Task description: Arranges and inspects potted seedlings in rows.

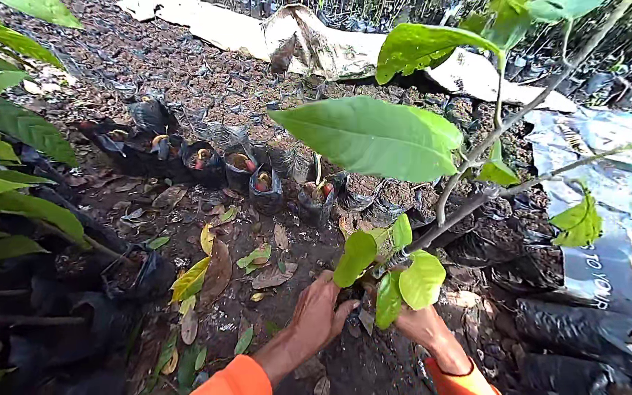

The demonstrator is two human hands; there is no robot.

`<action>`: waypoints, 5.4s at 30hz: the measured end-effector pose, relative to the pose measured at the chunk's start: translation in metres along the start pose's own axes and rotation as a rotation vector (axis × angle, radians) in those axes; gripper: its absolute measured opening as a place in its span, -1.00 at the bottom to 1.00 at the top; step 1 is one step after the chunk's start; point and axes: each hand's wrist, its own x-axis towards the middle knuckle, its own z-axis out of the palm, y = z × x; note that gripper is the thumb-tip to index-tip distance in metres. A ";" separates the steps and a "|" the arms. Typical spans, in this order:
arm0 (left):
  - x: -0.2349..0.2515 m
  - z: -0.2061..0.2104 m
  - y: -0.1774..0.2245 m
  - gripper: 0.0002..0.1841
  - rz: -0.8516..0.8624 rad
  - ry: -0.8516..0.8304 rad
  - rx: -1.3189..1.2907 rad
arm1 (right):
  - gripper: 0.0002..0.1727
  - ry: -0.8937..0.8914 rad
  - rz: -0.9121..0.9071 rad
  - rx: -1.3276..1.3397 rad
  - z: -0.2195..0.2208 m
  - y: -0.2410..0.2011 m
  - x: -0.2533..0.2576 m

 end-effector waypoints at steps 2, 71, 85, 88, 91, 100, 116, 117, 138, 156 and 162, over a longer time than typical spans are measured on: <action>0.005 0.006 -0.003 -0.63 0.046 0.087 -0.055 | -0.46 0.024 0.023 -0.029 0.000 -0.011 -0.001; -0.003 -0.134 -0.052 -0.73 -0.171 0.596 -0.532 | -0.33 -0.821 0.578 1.700 0.096 0.023 -0.038; 0.002 -0.138 -0.054 -0.53 -0.200 0.539 -0.495 | -0.67 -0.006 0.144 -0.197 0.088 0.015 -0.034; 0.004 -0.139 -0.053 -0.46 -0.242 0.495 -0.463 | -0.68 -0.058 0.197 -0.062 0.087 0.017 -0.030; 0.009 -0.141 -0.048 -0.54 -0.202 0.456 -0.445 | -0.65 -0.163 0.318 0.122 0.092 0.015 -0.028; 0.014 -0.143 -0.030 -0.51 -0.147 0.419 -0.284 | -0.71 -0.152 0.290 0.307 0.113 0.013 -0.017; 0.022 -0.145 -0.030 -0.70 -0.080 0.364 -0.303 | -0.54 0.047 -0.093 -0.185 0.142 0.038 0.014; 0.023 -0.145 -0.032 -0.71 -0.079 0.361 -0.311 | -0.55 0.057 -0.097 -0.189 0.143 0.039 0.016; 0.030 -0.143 -0.051 -0.79 -0.085 0.427 -0.384 | -0.57 0.219 -0.144 -0.251 0.179 0.041 0.022; 0.036 -0.148 -0.043 -0.75 -0.221 0.375 -0.312 | -0.61 0.286 -0.231 -0.290 0.173 0.053 0.027; 0.035 -0.150 -0.040 -0.78 -0.261 0.337 -0.266 | -0.63 0.288 -0.236 -0.272 0.172 0.055 0.026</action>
